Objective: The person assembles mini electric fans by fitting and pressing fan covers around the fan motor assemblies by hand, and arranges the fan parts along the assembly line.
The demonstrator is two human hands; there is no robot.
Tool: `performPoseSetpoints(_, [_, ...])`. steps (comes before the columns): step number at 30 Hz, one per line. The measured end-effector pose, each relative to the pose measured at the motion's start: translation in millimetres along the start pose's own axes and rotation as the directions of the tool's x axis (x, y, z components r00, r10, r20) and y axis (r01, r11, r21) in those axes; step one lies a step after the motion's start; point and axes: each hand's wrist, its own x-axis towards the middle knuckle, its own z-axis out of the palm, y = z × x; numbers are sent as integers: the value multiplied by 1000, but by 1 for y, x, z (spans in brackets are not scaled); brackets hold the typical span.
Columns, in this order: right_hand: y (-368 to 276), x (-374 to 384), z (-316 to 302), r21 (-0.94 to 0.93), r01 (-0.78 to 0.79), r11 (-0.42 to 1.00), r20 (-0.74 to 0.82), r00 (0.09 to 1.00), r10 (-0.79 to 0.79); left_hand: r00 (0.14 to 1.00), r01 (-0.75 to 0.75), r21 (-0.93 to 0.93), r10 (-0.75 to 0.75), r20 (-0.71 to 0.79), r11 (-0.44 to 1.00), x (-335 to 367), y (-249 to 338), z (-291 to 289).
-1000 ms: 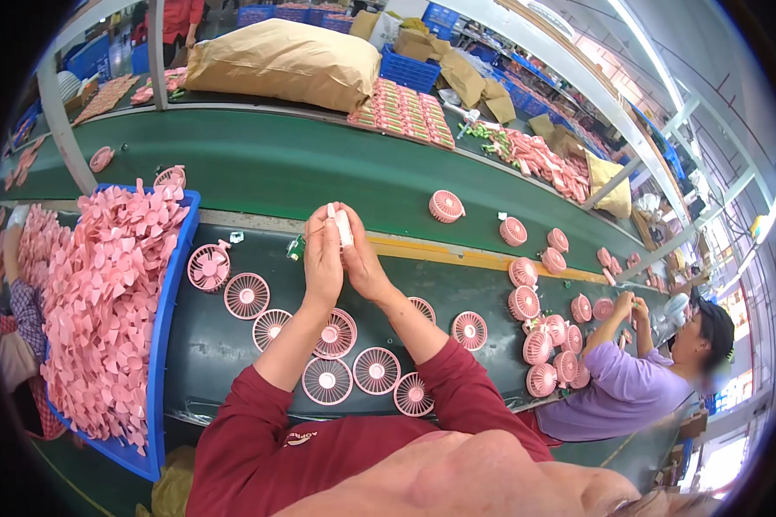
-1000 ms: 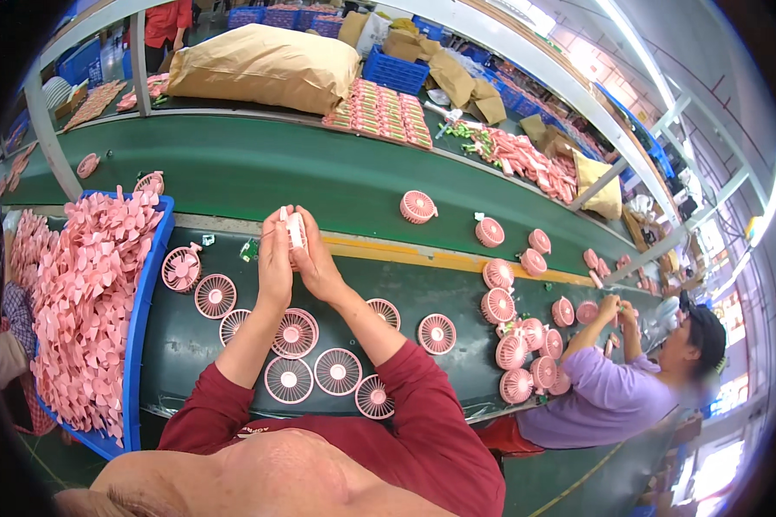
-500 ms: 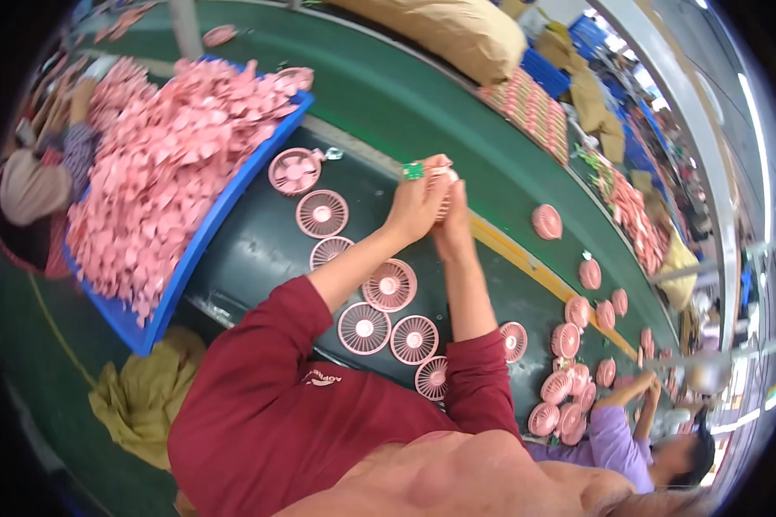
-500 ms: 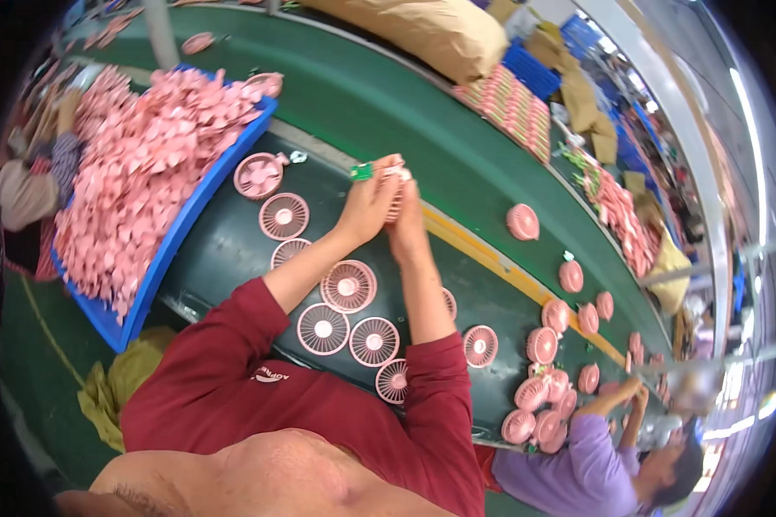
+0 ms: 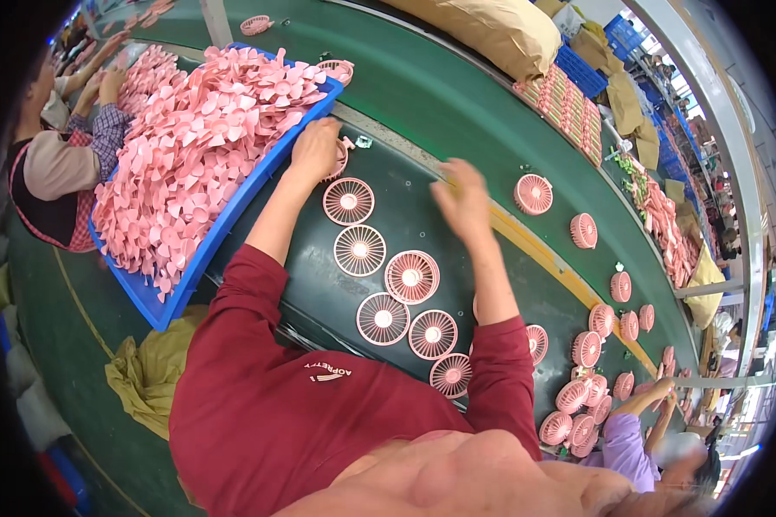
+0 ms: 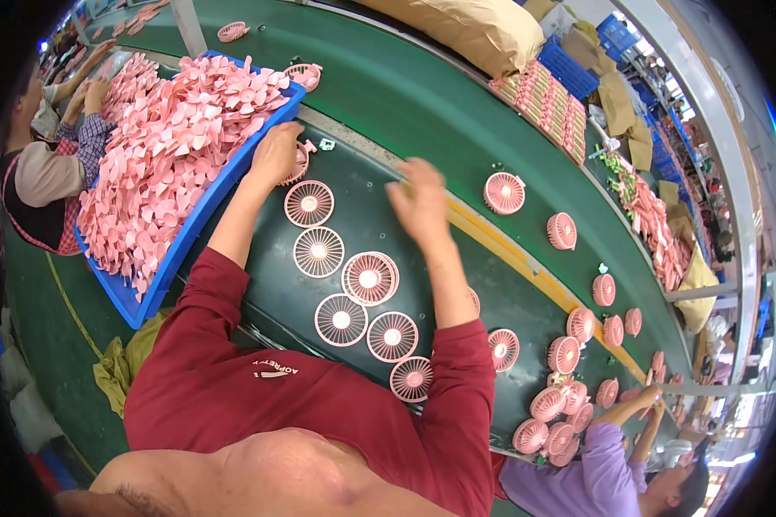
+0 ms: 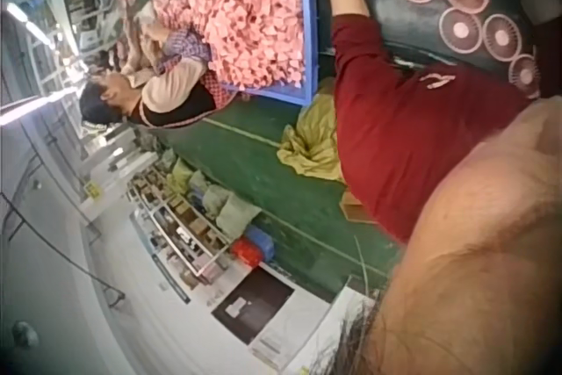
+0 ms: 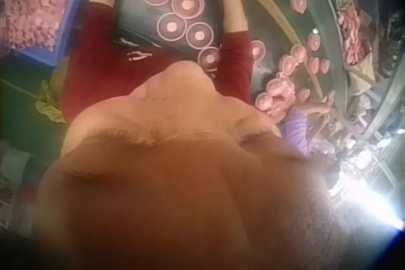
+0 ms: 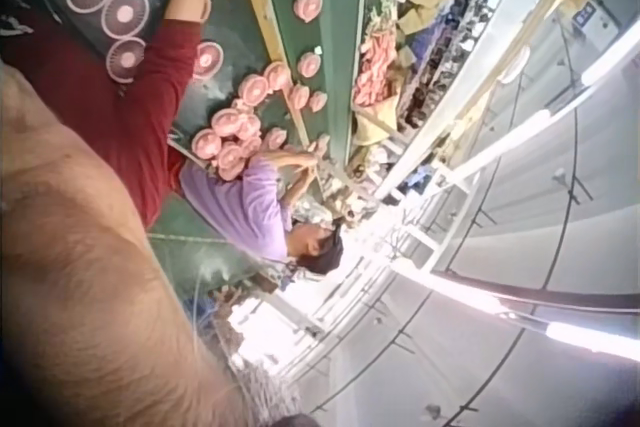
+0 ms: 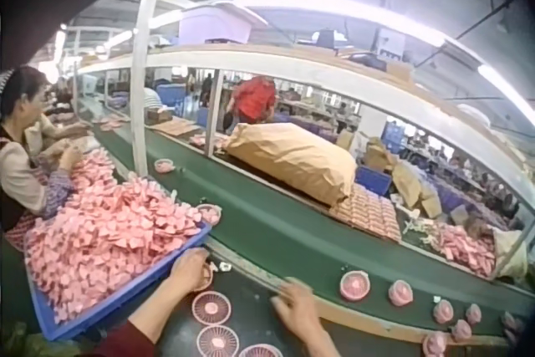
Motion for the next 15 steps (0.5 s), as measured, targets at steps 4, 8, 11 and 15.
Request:
performPoseSetpoints(4, [-66, 7, 42, 201, 185, 962, 319, 916, -242, 969, 124, 85, -139, 204, 989, -1, -6, 2])
performPoseSetpoints(8, [-81, -1, 73, 69, 246, 967, 425, 869, -252, 973, 155, 87, -167, 158, 984, -6, 2, 1])
performPoseSetpoints(11, [-78, -1, 75, 53, 265, 963, 423, 867, -262, 964, 223, 52, -228, 137, 973, -8, 3, -1])
performPoseSetpoints(15, [-61, 12, 54, 300, 94, 949, 344, 918, -199, 956, 222, -465, -284, -68, 857, -7, 4, 8])
